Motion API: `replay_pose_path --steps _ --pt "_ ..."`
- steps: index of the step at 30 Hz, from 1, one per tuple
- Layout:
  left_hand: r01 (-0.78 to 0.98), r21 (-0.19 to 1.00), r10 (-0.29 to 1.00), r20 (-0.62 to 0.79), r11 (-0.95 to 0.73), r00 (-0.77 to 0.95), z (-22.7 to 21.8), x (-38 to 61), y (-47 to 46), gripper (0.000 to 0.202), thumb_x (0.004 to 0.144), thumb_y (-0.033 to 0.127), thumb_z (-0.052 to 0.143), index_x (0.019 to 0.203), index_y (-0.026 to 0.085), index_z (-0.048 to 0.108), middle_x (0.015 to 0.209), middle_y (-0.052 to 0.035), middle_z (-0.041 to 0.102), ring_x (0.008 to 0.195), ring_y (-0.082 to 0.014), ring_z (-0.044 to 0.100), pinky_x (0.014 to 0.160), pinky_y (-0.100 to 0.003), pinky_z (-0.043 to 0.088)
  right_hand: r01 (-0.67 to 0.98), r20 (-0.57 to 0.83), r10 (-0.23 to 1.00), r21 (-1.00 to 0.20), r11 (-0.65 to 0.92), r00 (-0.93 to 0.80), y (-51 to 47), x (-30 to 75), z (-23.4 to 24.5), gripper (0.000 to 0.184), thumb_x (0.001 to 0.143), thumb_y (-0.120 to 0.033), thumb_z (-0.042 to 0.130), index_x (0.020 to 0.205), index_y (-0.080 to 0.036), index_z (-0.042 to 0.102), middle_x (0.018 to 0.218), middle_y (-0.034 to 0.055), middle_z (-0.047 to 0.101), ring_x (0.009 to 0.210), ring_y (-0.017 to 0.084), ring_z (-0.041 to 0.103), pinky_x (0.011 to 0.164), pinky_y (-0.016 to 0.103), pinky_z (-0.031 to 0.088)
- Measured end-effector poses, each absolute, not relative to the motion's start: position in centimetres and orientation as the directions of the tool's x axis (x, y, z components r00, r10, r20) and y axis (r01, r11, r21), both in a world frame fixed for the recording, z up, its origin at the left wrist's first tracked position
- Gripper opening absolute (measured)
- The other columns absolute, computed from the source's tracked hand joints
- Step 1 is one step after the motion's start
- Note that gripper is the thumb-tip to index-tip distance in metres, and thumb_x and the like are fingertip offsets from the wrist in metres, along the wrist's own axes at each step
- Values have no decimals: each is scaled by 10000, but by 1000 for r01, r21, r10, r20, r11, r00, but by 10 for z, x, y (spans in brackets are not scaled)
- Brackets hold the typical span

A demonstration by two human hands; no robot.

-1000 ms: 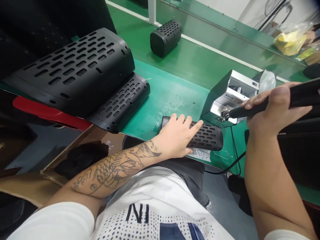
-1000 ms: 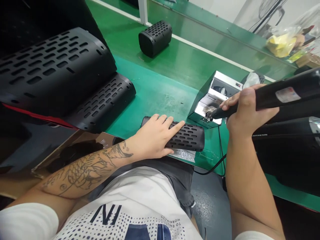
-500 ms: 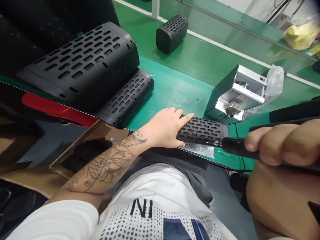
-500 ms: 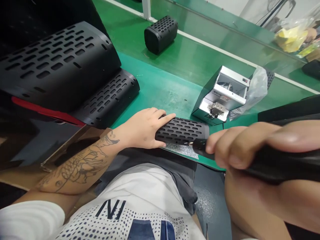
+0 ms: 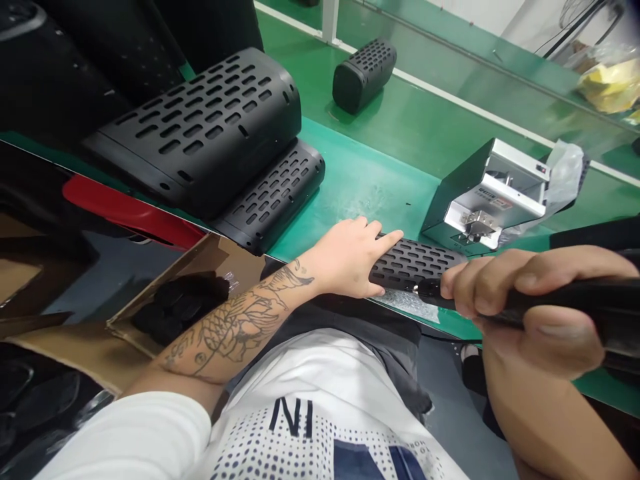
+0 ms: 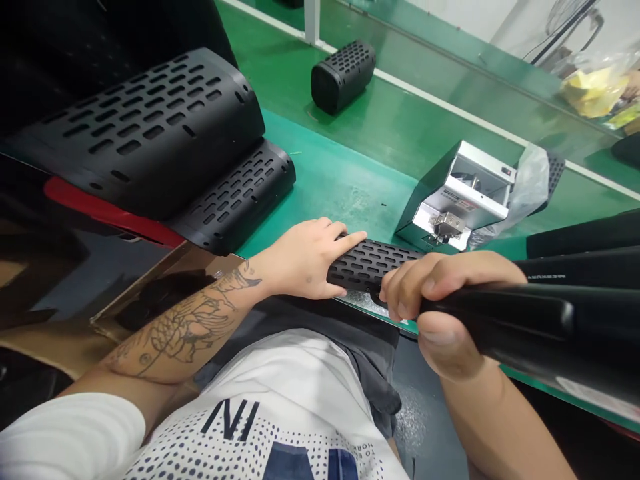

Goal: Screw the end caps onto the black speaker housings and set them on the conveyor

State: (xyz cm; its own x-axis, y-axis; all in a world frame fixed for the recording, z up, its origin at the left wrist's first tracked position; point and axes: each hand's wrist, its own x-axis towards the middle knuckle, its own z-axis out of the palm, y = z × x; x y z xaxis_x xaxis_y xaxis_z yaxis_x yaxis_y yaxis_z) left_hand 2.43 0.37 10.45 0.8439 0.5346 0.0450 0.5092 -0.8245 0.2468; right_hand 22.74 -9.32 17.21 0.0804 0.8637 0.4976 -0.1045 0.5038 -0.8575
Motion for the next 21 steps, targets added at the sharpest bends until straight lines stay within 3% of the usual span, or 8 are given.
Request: replay_pose_path --steps 4,9,18,21 --pt "510 253 538 52 -822 841 105 23 3 1031 875 642 831 1725 183 470 1405 -169 688 1185 -355 674 1005 -450 529 -122 543 838 -837 533 -62 -90 223 168 110 906 -222 834 975 -219 749 634 -22 648 431 169 578 457 385 594" --pt "497 273 529 53 -824 847 106 22 4 1035 867 625 841 1721 170 473 1376 -163 691 1178 -357 678 1020 -472 551 -162 595 785 -803 574 -169 -85 228 156 157 950 -275 807 972 -238 655 604 -38 580 396 161 530 408 354 523" --pt "511 292 542 31 -808 840 106 24 5 1039 872 616 847 1727 155 477 1395 -180 693 1205 -380 681 1064 -517 563 -123 516 848 -855 504 -116 -98 232 161 195 936 -306 846 1028 -242 687 651 -38 612 488 158 591 525 363 575" --pt "530 301 562 25 -793 827 103 26 3 1064 873 638 847 1733 139 469 1394 -188 693 1193 -389 680 1064 -535 567 -59 537 843 -841 538 26 -84 259 177 195 937 -374 876 1056 -257 775 611 -35 641 427 193 586 475 409 601"
